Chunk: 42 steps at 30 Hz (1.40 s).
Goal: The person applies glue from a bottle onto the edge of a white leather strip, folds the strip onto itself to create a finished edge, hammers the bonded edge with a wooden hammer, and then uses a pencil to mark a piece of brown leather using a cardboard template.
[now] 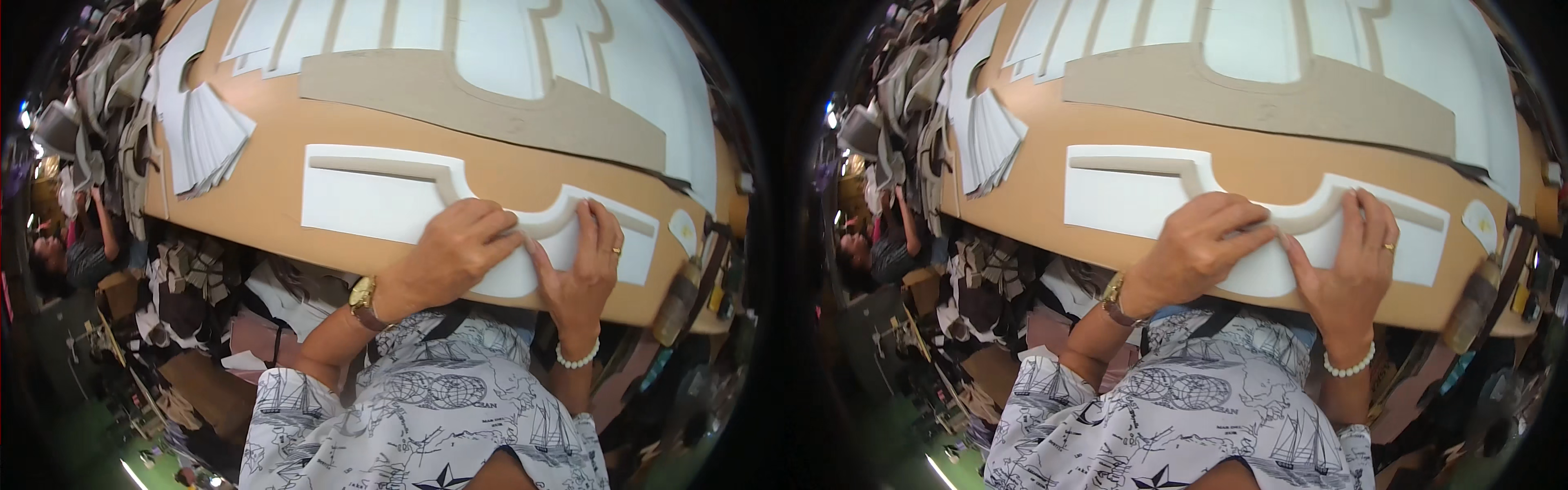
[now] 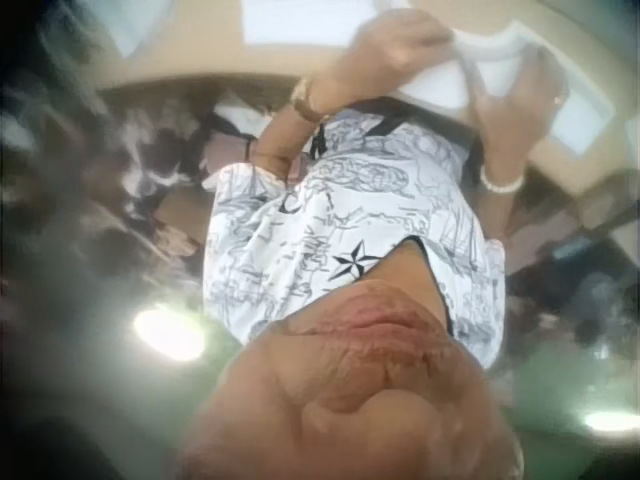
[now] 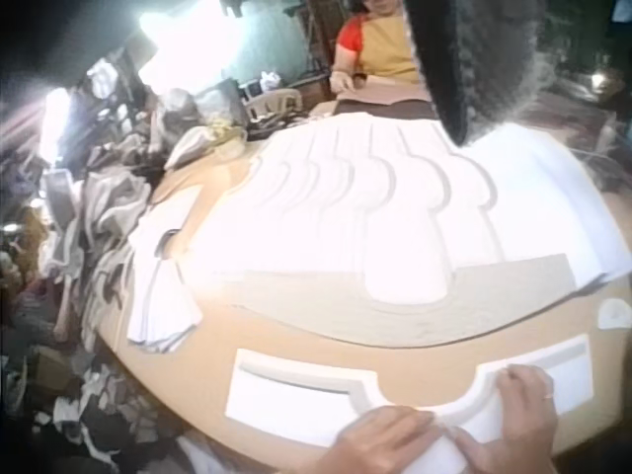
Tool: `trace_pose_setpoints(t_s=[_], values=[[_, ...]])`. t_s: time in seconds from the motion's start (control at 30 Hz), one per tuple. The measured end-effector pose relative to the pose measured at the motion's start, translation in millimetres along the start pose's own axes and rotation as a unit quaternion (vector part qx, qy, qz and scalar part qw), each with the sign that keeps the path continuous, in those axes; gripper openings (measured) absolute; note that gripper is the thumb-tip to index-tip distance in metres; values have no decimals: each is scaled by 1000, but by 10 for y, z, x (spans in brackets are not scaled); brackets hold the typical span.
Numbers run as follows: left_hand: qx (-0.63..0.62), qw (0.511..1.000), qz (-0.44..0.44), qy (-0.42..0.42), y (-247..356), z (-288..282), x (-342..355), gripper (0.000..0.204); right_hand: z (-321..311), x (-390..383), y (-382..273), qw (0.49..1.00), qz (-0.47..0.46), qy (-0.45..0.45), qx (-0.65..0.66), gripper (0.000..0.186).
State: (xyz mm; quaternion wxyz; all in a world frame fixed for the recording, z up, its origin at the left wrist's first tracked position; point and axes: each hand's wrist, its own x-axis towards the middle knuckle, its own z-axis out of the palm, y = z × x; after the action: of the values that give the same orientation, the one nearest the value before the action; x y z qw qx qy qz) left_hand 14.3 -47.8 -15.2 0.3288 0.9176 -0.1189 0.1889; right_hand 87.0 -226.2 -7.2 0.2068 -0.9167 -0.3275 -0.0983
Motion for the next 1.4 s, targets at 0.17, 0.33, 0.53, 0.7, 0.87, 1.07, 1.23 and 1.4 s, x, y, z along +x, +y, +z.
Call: trace_pose_setpoints(t_s=[0.17, 0.33, 0.53, 0.7, 0.87, 1.07, 1.23, 1.4], values=[[-16, 1000, 3, 15, 19, 2, -10, 25, -16, -7, -21, 1000, 18, -5, -12, 69], [-6, 1000, 2, 29, 13, 41, -22, 24, -12, -19, -14, 1000, 29, -8, -1, 68], [-10, 998, -11, 54, 6, 28, -61, 26, 3, -13, -11, 1000, 23, -6, -9, 68], [133, 967, -137, 169, -94, -253, -327, 31, 3, -21, -11, 999, 20, -4, -25, 67], [269, 883, -314, 219, -292, -603, -706, 35, -6, -25, -1, 1000, 17, -9, -22, 67], [263, 890, -313, 203, -387, -635, -807, 37, 4, -22, -14, 1000, 15, -8, -19, 66], [233, 897, -315, 204, -408, -644, -770, 39, 3, -24, -8, 1000, 12, -10, -26, 66], [218, 899, -319, 205, -423, -641, -781, 41, 5, -33, 2, 999, 13, -11, -29, 66]])
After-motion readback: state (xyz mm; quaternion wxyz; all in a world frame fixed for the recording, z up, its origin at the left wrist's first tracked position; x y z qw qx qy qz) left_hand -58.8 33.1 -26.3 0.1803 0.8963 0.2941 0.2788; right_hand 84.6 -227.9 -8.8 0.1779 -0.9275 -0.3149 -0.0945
